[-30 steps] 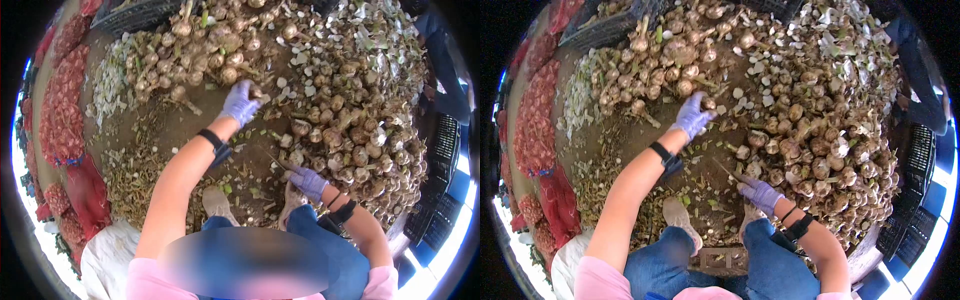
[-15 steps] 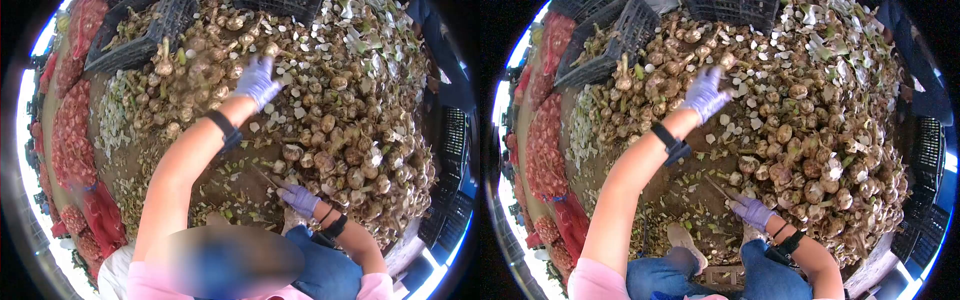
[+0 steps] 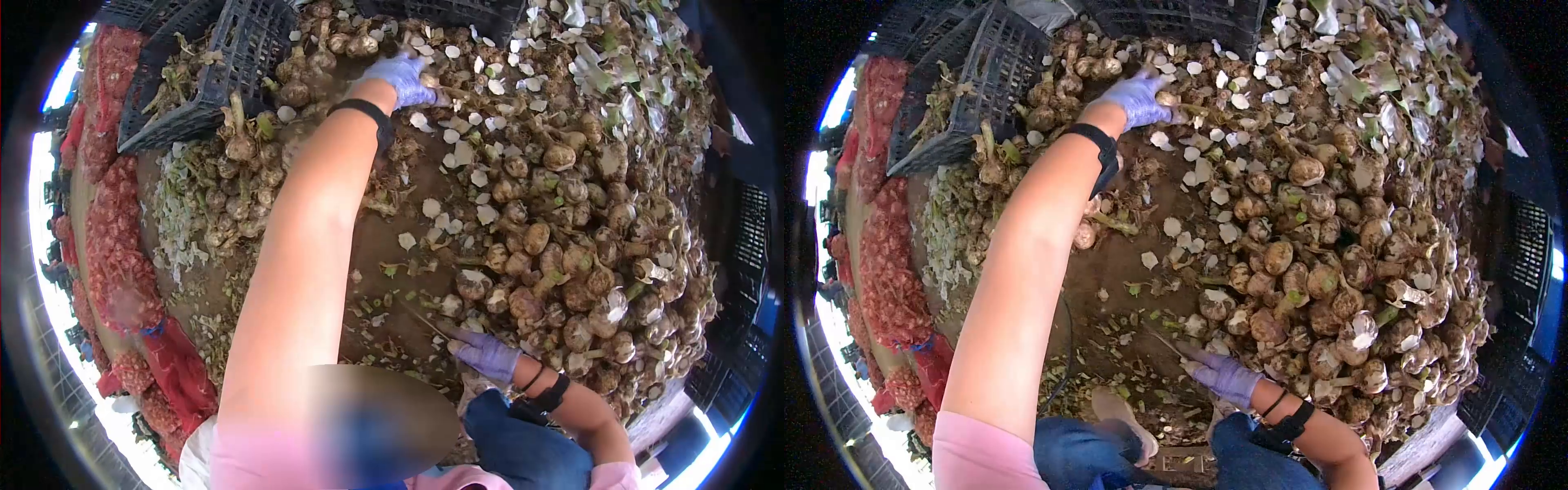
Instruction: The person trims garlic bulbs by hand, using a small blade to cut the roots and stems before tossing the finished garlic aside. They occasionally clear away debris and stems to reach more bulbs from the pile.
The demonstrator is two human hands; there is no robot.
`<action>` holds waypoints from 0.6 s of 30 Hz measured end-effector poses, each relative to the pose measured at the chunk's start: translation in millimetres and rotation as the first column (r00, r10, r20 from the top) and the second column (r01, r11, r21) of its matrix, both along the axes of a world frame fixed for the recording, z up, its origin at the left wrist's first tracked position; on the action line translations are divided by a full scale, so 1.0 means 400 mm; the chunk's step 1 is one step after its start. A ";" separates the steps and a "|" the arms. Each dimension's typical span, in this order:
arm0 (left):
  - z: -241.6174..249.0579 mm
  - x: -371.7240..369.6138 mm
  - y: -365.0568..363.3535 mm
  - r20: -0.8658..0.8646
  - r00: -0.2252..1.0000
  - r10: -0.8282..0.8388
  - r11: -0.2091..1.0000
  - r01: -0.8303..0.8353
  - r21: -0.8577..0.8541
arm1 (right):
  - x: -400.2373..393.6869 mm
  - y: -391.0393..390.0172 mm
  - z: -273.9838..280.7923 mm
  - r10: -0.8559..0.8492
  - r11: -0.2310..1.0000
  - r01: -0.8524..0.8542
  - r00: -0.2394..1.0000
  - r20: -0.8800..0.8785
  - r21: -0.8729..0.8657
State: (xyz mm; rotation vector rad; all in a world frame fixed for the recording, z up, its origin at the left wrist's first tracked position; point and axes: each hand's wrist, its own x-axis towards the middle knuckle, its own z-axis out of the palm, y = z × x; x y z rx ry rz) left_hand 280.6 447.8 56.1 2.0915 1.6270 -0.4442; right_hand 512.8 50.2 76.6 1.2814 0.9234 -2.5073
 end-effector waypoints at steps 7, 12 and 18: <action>0.047 -0.069 -0.242 0.006 0.997 -0.078 0.997 0.078 0.024 | -0.029 0.033 0.046 -0.045 0.998 0.044 0.999 0.024 0.038; 0.068 -0.131 -0.513 -0.224 0.869 -0.441 0.895 0.446 -0.033 | -0.032 0.014 0.033 -0.028 0.992 0.015 0.994 0.103 0.123; 0.031 -0.284 -0.675 0.079 0.989 -0.127 0.986 0.118 0.116 | -0.032 -0.044 -0.019 -0.099 0.935 0.063 0.992 0.085 0.350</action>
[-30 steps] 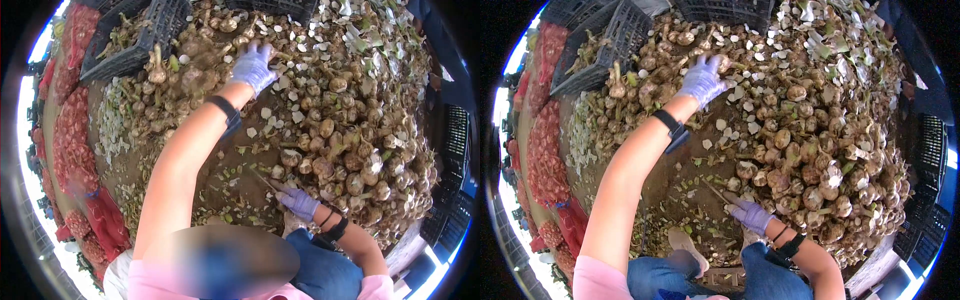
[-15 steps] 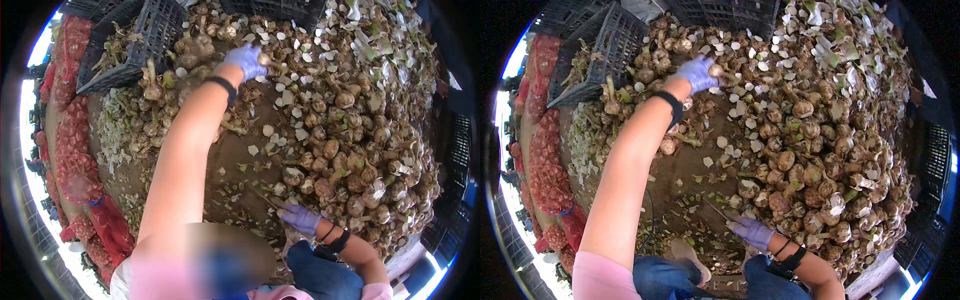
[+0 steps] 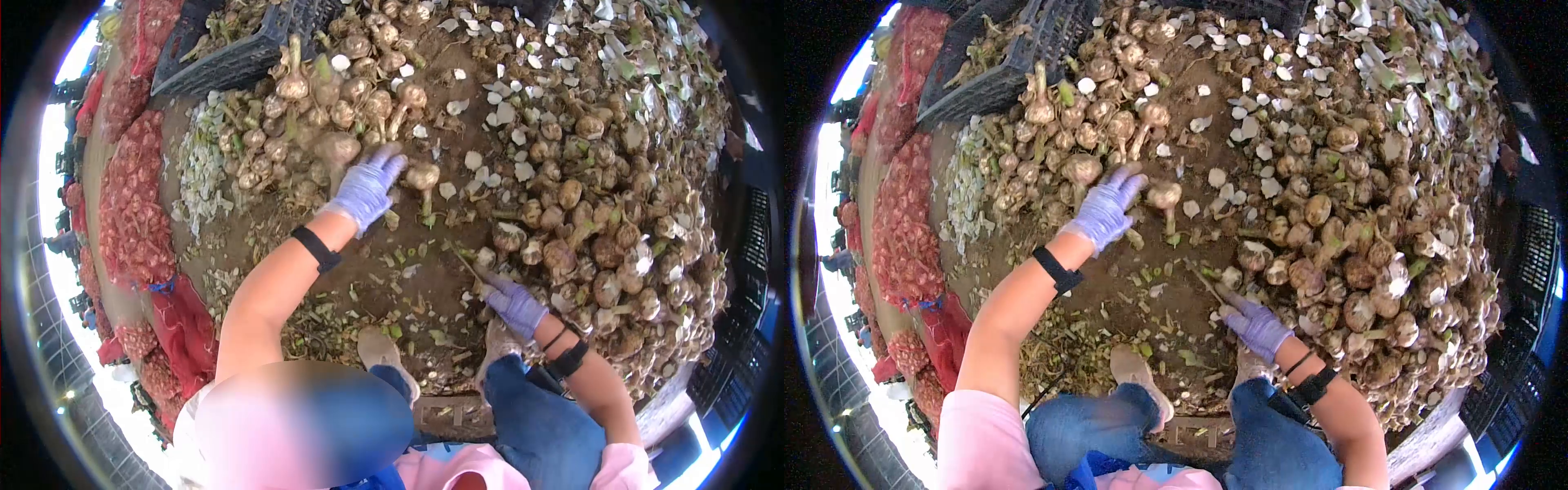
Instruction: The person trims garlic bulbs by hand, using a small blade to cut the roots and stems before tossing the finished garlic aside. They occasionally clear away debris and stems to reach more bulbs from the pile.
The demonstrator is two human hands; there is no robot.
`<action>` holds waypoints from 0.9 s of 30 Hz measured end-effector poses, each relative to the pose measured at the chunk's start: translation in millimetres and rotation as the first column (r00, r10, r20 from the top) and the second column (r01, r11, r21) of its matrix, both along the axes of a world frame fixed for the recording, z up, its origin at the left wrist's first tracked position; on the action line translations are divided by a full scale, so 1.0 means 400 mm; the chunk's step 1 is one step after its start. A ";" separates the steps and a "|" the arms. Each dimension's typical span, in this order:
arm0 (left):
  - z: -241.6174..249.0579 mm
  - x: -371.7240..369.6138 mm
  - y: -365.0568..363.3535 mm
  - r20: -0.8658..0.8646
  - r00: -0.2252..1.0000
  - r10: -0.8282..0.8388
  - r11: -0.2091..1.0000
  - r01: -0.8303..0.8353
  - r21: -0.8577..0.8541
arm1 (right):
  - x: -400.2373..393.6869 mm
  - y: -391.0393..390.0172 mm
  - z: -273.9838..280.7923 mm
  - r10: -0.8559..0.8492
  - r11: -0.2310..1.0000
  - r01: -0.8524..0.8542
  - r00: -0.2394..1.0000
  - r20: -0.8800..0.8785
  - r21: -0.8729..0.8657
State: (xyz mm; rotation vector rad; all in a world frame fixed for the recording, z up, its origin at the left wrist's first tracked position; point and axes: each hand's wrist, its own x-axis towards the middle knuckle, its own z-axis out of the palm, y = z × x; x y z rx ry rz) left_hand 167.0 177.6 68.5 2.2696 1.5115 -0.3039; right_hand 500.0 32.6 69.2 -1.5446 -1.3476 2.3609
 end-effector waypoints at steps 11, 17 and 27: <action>0.141 -0.042 -0.152 0.626 -0.212 0.751 0.548 -0.329 -0.769 | -0.008 -0.017 0.090 -0.107 0.994 0.107 0.994 0.020 -0.006; 0.173 -0.036 -0.228 0.630 -0.278 0.726 0.579 -0.247 -0.777 | 0.022 -0.053 0.068 -0.099 0.992 0.095 0.994 0.044 0.078; 0.249 -0.048 -0.246 0.611 -0.196 0.767 0.542 -0.310 -0.781 | 0.011 -0.045 0.073 -0.105 0.987 0.108 0.994 -0.026 0.118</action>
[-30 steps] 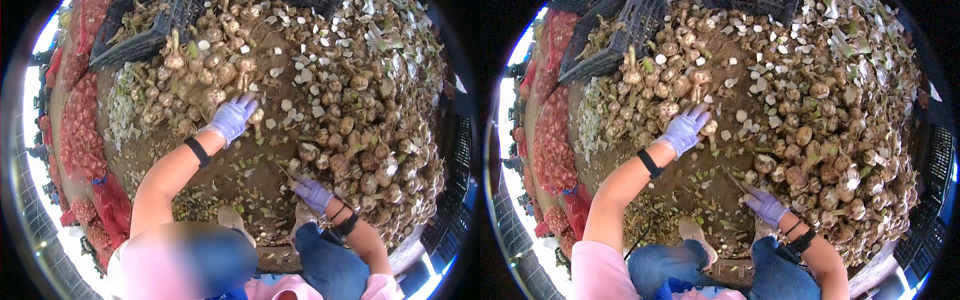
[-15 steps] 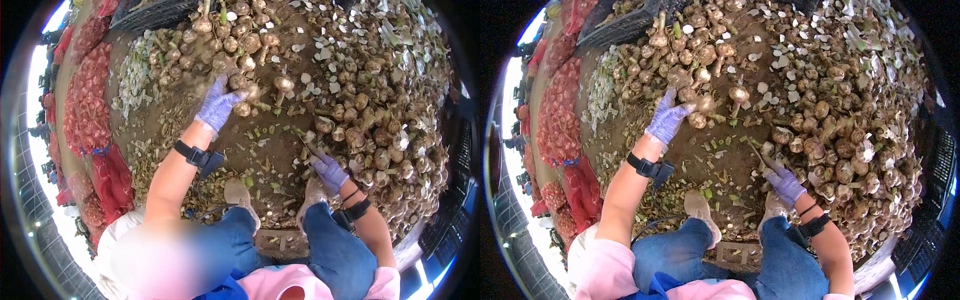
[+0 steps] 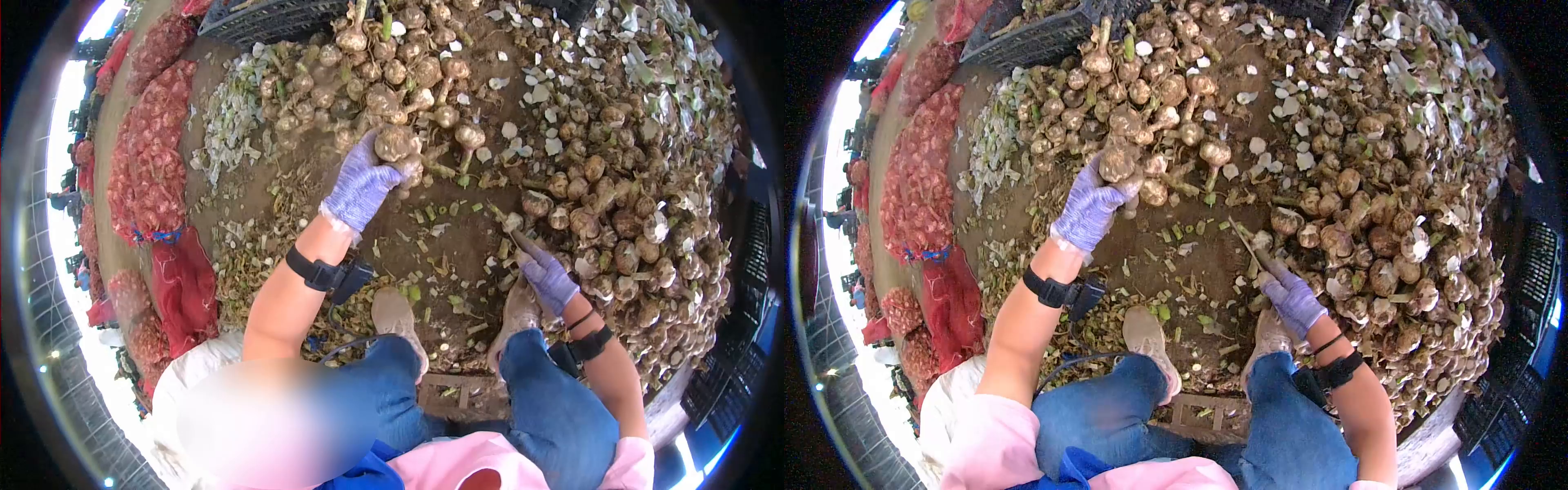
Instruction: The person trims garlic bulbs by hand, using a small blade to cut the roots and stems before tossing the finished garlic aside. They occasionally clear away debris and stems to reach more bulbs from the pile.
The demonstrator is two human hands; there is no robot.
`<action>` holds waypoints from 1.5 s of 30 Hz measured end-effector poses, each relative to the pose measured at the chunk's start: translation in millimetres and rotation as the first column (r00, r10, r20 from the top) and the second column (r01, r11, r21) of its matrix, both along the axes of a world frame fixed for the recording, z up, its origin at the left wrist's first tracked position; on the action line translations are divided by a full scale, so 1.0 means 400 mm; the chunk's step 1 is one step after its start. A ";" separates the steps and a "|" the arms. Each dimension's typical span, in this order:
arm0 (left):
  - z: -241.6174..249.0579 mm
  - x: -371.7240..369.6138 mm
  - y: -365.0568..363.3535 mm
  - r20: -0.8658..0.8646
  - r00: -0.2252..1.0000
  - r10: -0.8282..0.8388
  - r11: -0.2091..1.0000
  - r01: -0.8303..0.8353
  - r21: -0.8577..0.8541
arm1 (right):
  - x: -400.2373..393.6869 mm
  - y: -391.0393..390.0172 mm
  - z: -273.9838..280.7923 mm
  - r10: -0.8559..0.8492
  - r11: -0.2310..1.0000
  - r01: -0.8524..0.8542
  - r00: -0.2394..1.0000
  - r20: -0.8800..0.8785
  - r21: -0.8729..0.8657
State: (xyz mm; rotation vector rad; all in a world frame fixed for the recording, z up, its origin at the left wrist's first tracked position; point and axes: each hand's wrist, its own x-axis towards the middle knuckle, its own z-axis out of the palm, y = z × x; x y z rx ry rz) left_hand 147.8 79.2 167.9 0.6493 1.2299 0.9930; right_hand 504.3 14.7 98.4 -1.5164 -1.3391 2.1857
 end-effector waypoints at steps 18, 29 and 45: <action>-0.016 -0.131 0.248 -0.291 0.945 0.147 0.988 -0.156 -0.008 | -0.015 0.028 0.036 0.024 0.999 -0.024 1.000 0.005 -0.040; 0.006 -0.070 0.213 -0.155 0.988 0.023 0.998 -0.013 0.065 | -0.005 0.032 -0.014 0.008 1.000 -0.009 1.000 -0.013 -0.009; -0.046 0.105 -0.070 0.889 0.137 0.436 0.747 0.495 -0.443 | -0.187 0.153 0.289 0.417 0.229 -0.418 0.858 0.300 0.879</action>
